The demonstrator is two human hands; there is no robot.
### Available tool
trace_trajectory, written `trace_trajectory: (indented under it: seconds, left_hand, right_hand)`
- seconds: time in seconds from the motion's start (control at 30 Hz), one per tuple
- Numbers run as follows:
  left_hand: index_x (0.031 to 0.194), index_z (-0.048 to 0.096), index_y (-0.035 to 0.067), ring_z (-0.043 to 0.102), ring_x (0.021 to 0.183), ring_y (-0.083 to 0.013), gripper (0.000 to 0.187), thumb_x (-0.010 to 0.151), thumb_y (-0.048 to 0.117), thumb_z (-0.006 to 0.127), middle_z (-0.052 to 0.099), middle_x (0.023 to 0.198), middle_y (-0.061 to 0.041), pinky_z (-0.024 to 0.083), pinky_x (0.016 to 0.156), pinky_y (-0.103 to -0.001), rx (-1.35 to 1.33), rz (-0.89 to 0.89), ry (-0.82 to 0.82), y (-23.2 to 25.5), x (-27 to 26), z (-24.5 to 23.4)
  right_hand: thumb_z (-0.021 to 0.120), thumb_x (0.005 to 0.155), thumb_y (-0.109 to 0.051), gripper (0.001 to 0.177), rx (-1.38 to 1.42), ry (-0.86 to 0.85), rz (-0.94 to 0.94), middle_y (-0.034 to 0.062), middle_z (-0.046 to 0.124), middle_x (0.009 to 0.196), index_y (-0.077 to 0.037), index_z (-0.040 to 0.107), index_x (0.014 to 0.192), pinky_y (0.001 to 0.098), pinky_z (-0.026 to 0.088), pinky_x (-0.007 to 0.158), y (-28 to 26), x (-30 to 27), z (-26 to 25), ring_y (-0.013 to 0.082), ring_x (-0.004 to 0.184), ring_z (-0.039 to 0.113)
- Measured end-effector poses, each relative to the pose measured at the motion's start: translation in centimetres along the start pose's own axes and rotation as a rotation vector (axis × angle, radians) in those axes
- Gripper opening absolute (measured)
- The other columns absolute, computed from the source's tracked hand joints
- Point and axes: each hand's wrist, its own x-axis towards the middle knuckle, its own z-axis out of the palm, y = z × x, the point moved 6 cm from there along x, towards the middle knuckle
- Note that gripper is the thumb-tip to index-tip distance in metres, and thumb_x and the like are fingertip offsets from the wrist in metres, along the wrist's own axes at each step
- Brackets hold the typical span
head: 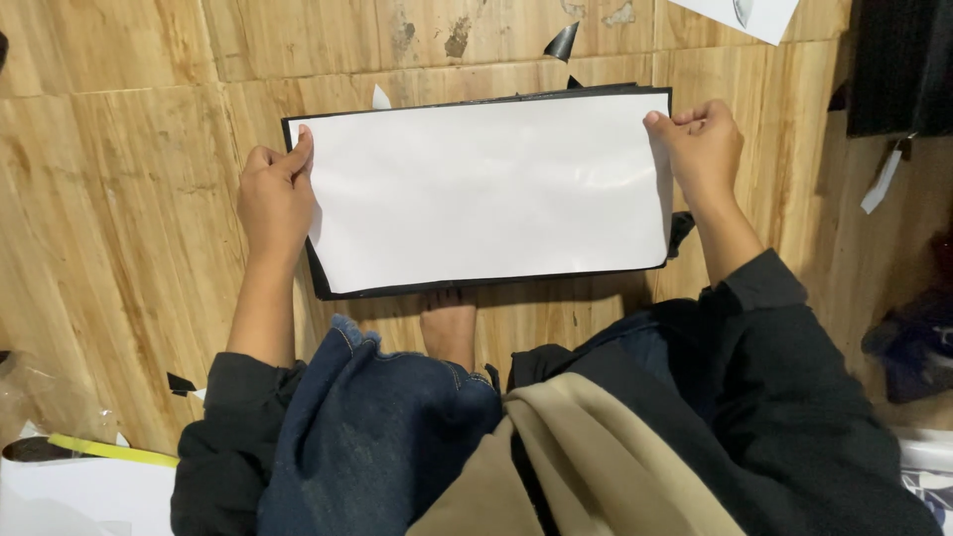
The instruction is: Apply white adhesive sheets to black boards and smooth them using a squeegee tool
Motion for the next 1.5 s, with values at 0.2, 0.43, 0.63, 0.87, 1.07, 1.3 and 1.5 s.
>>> trace_trajectory:
  seconds: [0.2, 0.43, 0.63, 0.87, 1.07, 1.3, 1.5]
  left_hand:
    - [0.113, 0.070, 0.020, 0.058, 0.074, -0.0223, 0.031, 0.090, 0.002, 0.060, 0.047, 0.077, -0.004, 0.050, 0.066, -0.034, -0.008, -0.069, -0.038, 0.6, -0.3, -0.6]
    - [0.111, 0.071, 0.019, 0.059, 0.074, -0.0241, 0.029, 0.090, 0.002, 0.060, 0.047, 0.078, -0.005, 0.050, 0.066, -0.037, -0.007, -0.079, -0.042, 0.5, -0.2, -0.6]
    - [0.114, 0.069, 0.021, 0.058, 0.075, -0.0228, 0.029, 0.092, 0.004, 0.060, 0.046, 0.077, -0.004, 0.050, 0.068, -0.036, -0.035, -0.090, -0.036, 0.4, -0.2, -0.4]
    - [0.114, 0.070, 0.023, 0.058, 0.079, -0.0248, 0.030, 0.090, 0.007, 0.061, 0.049, 0.079, -0.005, 0.050, 0.069, -0.039, -0.027, -0.094, -0.021, -0.2, -0.1, -0.2]
    - [0.104, 0.073, 0.031, 0.052, 0.079, -0.0239, 0.033, 0.073, 0.021, 0.075, 0.057, 0.073, -0.001, 0.038, 0.072, -0.041, 0.414, 0.127, 0.194, 0.9, 0.7, 0.5]
    - [0.140, 0.028, -0.001, 0.028, 0.132, -0.0355, 0.056, 0.087, -0.006, 0.044, 0.030, 0.142, -0.023, 0.021, 0.110, -0.046, 0.275, 0.229, 0.036, 9.3, 3.3, 9.1]
    - [0.148, 0.013, 0.006, 0.008, 0.145, -0.0251, 0.053, 0.100, 0.023, 0.026, 0.013, 0.155, -0.011, 0.008, 0.119, -0.041, 0.025, 0.576, -0.265, 19.0, -2.0, 13.0]
  right_hand:
    - [0.079, 0.085, -0.021, 0.022, 0.102, 0.054, -0.003, -0.0085, 0.045, 0.056, -0.011, 0.060, 0.081, 0.0194, 0.034, 0.048, 3.2, 1.6, 1.2, 0.0043, 0.053, 0.045]
    - [0.073, 0.091, -0.016, 0.015, -0.023, 0.164, -0.151, -0.0041, 0.050, 0.057, -0.007, 0.063, 0.084, 0.0240, 0.039, 0.051, 2.1, 0.6, 0.8, 0.0097, 0.054, 0.051]
    - [0.073, 0.090, -0.018, 0.018, -0.068, 0.178, -0.187, 0.0005, 0.050, 0.057, -0.007, 0.062, 0.081, 0.0308, 0.039, 0.050, 5.2, 2.6, 1.7, 0.0158, 0.054, 0.052]
    - [0.075, 0.089, -0.023, 0.019, -0.132, 0.168, -0.179, 0.0005, 0.052, 0.056, -0.008, 0.064, 0.082, 0.0321, 0.040, 0.049, 5.0, 3.0, 1.6, 0.0185, 0.054, 0.056]
    - [0.074, 0.092, -0.036, 0.031, -0.255, 0.064, -0.113, 0.0076, 0.060, 0.064, -0.014, 0.053, 0.090, 0.0376, 0.048, 0.050, -0.3, 0.4, -0.4, 0.0276, 0.060, 0.063]
    - [0.062, 0.099, 0.004, 0.063, -0.195, 0.089, -0.551, 0.0110, 0.015, 0.142, -0.009, 0.016, 0.139, 0.0388, 0.031, 0.114, -9.9, -5.9, 1.1, 0.0274, 0.134, 0.025]
    - [0.032, 0.108, -0.018, 0.053, -0.067, -0.186, -0.794, 0.0092, 0.004, 0.158, -0.009, 0.001, 0.150, 0.0418, 0.006, 0.125, -9.8, -9.6, 12.0, 0.0247, 0.149, 0.005]
